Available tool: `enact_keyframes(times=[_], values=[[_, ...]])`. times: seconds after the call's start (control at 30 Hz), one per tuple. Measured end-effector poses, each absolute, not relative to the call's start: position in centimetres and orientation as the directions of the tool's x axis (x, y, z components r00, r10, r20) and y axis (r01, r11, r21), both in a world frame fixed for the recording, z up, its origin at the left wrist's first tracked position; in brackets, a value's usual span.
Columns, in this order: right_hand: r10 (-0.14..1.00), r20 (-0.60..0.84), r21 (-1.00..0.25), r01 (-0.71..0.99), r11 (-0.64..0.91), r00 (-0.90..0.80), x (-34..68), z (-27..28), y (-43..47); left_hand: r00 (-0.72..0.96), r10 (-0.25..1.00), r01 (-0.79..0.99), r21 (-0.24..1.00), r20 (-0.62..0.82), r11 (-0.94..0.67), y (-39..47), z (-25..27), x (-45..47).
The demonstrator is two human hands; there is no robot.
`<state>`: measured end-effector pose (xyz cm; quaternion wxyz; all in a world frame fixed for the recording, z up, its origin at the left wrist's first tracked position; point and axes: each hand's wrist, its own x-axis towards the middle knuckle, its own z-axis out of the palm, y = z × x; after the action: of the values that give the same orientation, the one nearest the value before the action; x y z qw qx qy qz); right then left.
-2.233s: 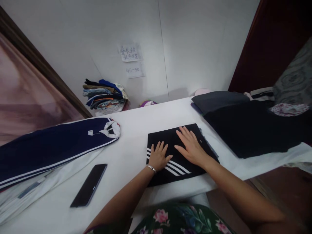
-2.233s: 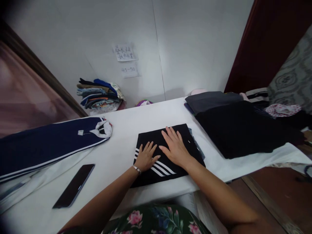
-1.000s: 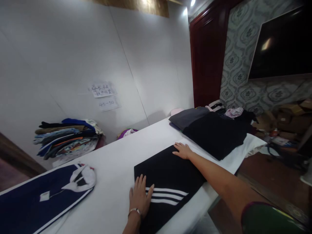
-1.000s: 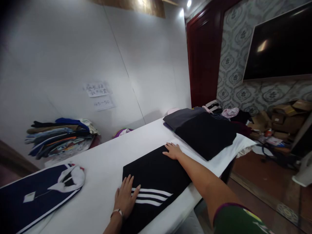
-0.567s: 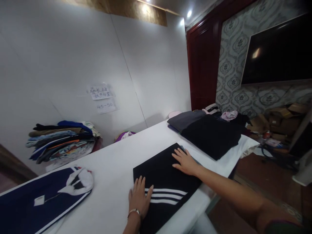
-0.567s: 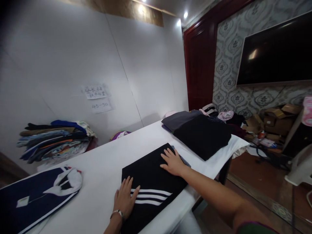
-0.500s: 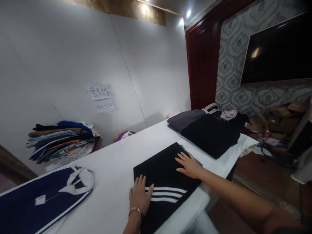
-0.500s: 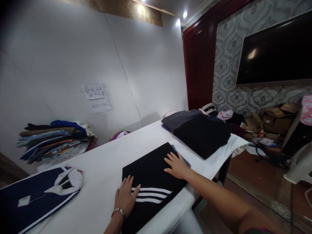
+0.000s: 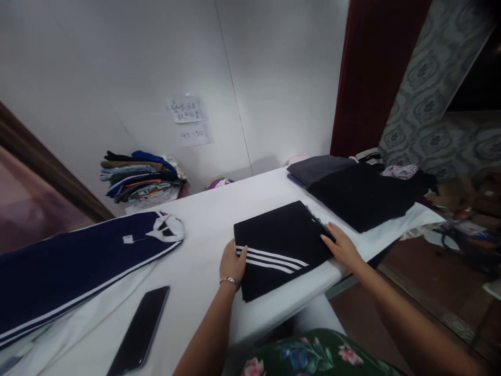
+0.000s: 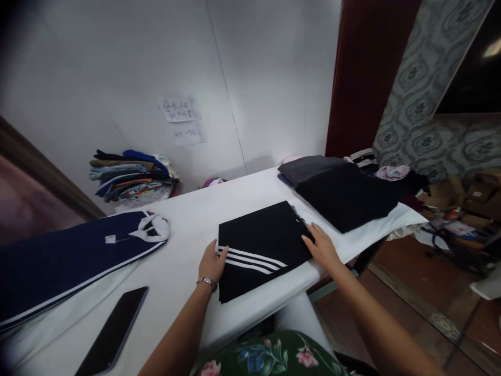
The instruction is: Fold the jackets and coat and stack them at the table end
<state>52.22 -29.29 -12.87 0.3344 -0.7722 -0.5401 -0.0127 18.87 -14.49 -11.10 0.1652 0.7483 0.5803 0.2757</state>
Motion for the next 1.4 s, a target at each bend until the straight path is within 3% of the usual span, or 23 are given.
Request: enact_keyframes(times=[0.17,0.37,0.53,0.67,0.8,0.97,1.07,1.2,1.4], values=[[0.829,0.370,-0.502,0.841,-0.201,0.419,52.3,-14.3,-31.9,0.064,0.998,0.705,0.707,0.017,-0.057,-15.6,-9.9,18.3],[0.830,0.353,-0.446,0.858,-0.256,0.432,51.8,-13.4,-30.9,0.151,0.979,0.593,0.805,-0.134,0.019,-14.9,-10.0,19.2],[0.843,0.345,-0.534,0.825,-0.184,0.412,51.6,-14.0,-30.6,0.111,0.987,0.452,0.891,-0.114,0.052,-14.2,-8.5,18.4],[0.890,0.298,-0.579,0.806,-0.120,0.346,50.3,-13.7,-30.9,0.037,0.997,0.496,0.867,-0.066,0.039,-13.2,-7.0,14.2],[0.913,0.336,-0.519,0.855,-0.024,0.230,47.7,-11.4,-28.8,0.024,0.986,0.564,0.816,-0.167,0.125,-13.0,-7.9,10.9],[0.950,0.311,-0.379,0.921,0.088,0.037,43.6,-7.8,-21.8,0.006,0.990,0.607,0.787,-0.141,0.108,-13.3,-9.1,10.5],[0.977,0.213,-0.290,0.955,0.055,0.009,42.9,-7.7,-17.7,-0.002,0.990,0.616,0.779,-0.143,0.114,-13.3,-9.3,10.6],[0.992,0.011,-0.258,0.959,-0.117,0.124,44.9,-10.2,-14.9,0.033,0.990,0.606,0.791,-0.134,0.087,-13.6,-9.4,10.5],[0.990,0.023,-0.330,0.936,-0.124,0.139,47.0,-12.6,-14.0,0.088,0.979,0.493,0.862,-0.185,0.119,-14.1,-9.5,10.6]])
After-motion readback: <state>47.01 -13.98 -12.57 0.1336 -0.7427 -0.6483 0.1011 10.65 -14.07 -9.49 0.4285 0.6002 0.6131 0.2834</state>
